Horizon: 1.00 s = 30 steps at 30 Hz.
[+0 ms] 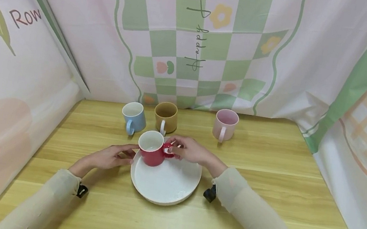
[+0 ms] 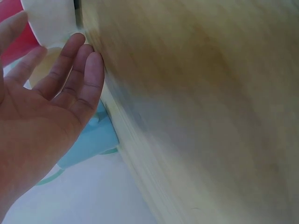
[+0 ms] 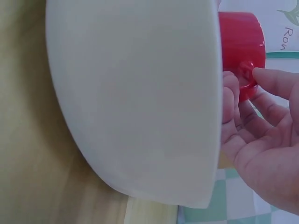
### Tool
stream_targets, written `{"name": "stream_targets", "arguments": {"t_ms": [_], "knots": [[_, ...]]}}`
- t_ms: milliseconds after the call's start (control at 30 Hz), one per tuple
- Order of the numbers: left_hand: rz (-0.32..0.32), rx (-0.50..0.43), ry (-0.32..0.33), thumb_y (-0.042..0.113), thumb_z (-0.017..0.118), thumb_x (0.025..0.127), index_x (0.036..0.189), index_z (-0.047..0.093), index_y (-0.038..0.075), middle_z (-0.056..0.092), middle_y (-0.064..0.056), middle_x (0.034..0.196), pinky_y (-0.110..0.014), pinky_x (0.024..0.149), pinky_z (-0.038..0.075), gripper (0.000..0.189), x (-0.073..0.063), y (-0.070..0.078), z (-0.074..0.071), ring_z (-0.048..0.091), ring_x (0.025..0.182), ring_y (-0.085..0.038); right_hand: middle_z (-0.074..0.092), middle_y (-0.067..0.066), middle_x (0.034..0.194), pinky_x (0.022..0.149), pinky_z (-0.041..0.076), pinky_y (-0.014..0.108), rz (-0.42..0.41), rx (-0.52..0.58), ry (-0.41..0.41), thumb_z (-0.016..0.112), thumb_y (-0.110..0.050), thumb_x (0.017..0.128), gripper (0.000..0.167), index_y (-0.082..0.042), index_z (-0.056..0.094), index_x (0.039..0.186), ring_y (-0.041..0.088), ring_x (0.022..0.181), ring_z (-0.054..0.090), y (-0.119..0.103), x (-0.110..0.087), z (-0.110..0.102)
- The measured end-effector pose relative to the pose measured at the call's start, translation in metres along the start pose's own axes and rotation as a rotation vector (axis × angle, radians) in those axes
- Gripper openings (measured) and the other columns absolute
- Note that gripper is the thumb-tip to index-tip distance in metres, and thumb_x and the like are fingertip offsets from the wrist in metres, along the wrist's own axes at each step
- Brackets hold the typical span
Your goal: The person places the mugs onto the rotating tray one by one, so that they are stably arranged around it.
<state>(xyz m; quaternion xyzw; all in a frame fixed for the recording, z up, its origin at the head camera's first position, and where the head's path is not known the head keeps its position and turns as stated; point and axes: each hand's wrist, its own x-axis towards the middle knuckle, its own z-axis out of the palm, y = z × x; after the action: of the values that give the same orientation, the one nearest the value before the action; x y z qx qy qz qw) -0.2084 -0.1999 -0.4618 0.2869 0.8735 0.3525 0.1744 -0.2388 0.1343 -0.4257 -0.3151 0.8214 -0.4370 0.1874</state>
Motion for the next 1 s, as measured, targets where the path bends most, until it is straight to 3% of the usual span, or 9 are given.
{"name": "stream_targets", "arguments": {"t_ms": [200, 367, 633, 1000], "knots": [[0.014, 0.008, -0.003, 0.026, 0.062, 0.1, 0.152, 0.041, 0.017, 0.066, -0.013, 0.126, -0.043, 0.1, 0.052, 0.057, 0.0, 0.0, 0.0, 0.062, 0.118, -0.027, 0.066, 0.017, 0.112, 0.069, 0.058, 0.036, -0.024, -0.011, -0.019, 0.054, -0.013, 0.103, 0.027, -0.006, 0.06, 0.128, 0.025, 0.085, 0.063, 0.002, 0.007, -0.004], [0.019, 0.006, -0.002, 0.027, 0.062, 0.1, 0.152, 0.041, 0.017, 0.066, -0.013, 0.127, -0.045, 0.102, 0.051, 0.057, 0.0, 0.0, 0.0, 0.062, 0.119, -0.028, 0.065, 0.019, 0.114, 0.072, 0.058, 0.043, 0.005, 0.012, -0.023, 0.053, -0.014, 0.103, 0.028, -0.009, 0.06, 0.129, 0.026, 0.088, 0.061, 0.002, 0.012, -0.006], [0.02, 0.014, -0.009, 0.028, 0.062, 0.1, 0.152, 0.04, 0.015, 0.066, -0.015, 0.127, -0.039, 0.097, 0.054, 0.059, -0.001, 0.0, -0.002, 0.062, 0.119, -0.028, 0.066, 0.014, 0.117, 0.074, 0.058, 0.04, 0.058, 0.018, -0.008, 0.055, -0.016, 0.102, 0.03, -0.014, 0.061, 0.131, 0.023, 0.089, 0.061, 0.005, 0.014, -0.009], [0.019, 0.022, -0.009, 0.028, 0.063, 0.099, 0.152, 0.041, 0.016, 0.066, -0.014, 0.128, -0.045, 0.101, 0.052, 0.058, -0.002, 0.001, -0.002, 0.061, 0.121, -0.028, 0.064, 0.012, 0.123, 0.077, 0.057, 0.034, 0.13, 0.052, 0.045, 0.057, -0.025, 0.102, 0.036, -0.009, 0.058, 0.134, 0.023, 0.093, 0.066, 0.008, 0.008, -0.021]]}}
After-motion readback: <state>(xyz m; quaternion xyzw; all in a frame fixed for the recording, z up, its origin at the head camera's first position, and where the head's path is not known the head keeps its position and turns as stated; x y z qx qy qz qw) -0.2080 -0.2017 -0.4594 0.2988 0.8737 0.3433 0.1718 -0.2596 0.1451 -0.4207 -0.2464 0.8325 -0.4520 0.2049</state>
